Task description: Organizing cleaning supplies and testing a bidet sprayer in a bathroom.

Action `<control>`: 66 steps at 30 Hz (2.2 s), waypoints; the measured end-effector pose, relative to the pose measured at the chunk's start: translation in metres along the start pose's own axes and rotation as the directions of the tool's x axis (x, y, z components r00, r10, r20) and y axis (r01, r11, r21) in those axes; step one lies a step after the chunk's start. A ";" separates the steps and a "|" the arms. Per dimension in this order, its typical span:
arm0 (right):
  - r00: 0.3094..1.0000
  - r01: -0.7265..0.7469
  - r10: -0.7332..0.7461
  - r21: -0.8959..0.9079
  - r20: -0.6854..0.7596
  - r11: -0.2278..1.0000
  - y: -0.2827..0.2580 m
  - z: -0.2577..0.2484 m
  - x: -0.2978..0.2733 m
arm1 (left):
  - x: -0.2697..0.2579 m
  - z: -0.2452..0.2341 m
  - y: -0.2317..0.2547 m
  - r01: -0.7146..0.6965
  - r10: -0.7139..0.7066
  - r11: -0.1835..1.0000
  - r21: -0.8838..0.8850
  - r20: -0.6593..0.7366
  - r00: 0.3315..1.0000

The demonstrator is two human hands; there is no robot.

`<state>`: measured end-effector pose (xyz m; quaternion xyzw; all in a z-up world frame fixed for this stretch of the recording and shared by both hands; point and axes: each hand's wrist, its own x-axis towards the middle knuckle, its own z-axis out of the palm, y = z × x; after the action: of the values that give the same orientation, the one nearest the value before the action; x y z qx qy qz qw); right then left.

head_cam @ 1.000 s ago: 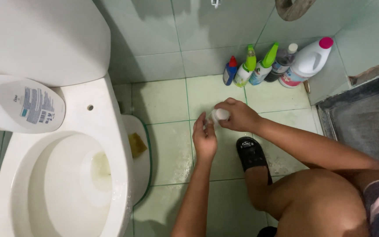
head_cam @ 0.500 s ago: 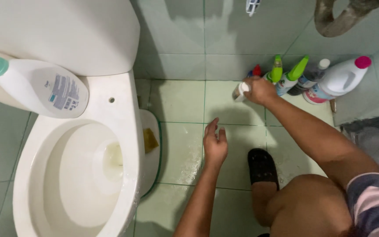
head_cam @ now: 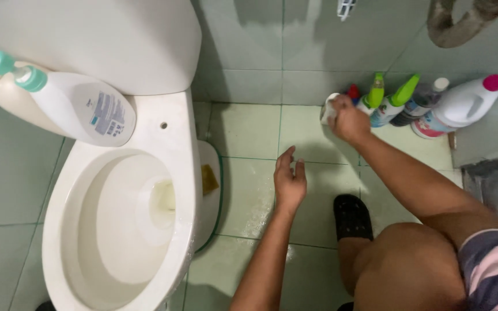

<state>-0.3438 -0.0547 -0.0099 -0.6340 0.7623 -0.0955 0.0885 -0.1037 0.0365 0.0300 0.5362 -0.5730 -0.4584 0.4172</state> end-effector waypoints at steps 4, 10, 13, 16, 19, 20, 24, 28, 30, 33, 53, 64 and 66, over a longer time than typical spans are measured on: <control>0.990 0.095 -0.099 0.044 0.098 0.995 0.009 0.048 -0.055 | -0.009 0.004 -0.006 -0.043 0.043 0.999 -0.005 0.031 0.999; 0.820 0.317 -0.347 0.142 0.455 0.938 0.065 0.159 -0.065 | -0.031 -0.001 -0.014 -0.016 0.017 1.000 -0.014 0.055 0.998; 0.853 0.276 -0.337 0.203 0.398 0.939 0.074 0.164 -0.030 | -0.028 -0.009 -0.019 -0.002 0.002 1.000 -0.002 0.034 0.999; 0.889 0.153 -0.210 0.168 0.408 0.974 0.064 0.153 0.011 | -0.025 -0.025 -0.023 0.026 -0.026 0.998 0.061 -0.001 1.000; 0.908 -0.019 -0.047 0.152 0.416 0.988 0.061 0.140 0.038 | -0.019 -0.041 -0.022 -0.001 0.002 0.998 0.069 -0.010 1.000; 0.925 -0.041 -0.016 0.143 0.379 0.989 0.065 0.146 0.043 | -0.018 -0.045 -0.023 -0.027 0.030 0.996 0.081 -0.035 0.999; 0.908 -0.095 0.051 0.085 0.416 0.992 0.038 0.145 0.033 | -0.018 -0.059 -0.023 -0.002 0.004 0.999 0.039 -0.065 0.998; 0.779 0.198 -0.191 0.054 0.597 0.979 -0.008 0.154 -0.006 | -0.032 -0.067 -0.028 0.098 -0.099 0.995 -0.024 -0.096 0.990; 0.704 0.029 -0.281 0.368 0.652 0.929 -0.081 0.091 -0.038 | -0.037 -0.072 -0.031 0.085 -0.097 0.992 -0.094 -0.137 0.986; 0.573 -0.248 -0.449 0.667 0.686 0.703 -0.153 0.033 -0.075 | -0.051 -0.091 -0.030 0.076 -0.096 0.991 -0.111 -0.185 0.978; 0.510 0.491 -0.832 0.721 0.216 0.488 -0.468 -0.246 -0.076 | -0.062 -0.318 0.152 -0.273 0.035 0.931 -0.240 -0.689 0.724; 0.767 0.113 -0.642 0.984 0.002 0.138 -0.558 -0.294 -0.133 | -0.051 -0.393 0.288 -0.247 -0.089 0.930 -0.270 -0.821 0.564; 0.785 0.139 -0.615 0.946 0.076 0.294 -0.567 -0.323 -0.147 | -0.059 -0.401 0.318 -0.186 -0.126 0.945 -0.270 -0.823 0.555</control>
<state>0.1380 0.0002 0.4507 -0.6493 0.3640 -0.3693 0.5564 0.2158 0.0653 0.4331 0.6014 -0.2329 -0.2317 0.7283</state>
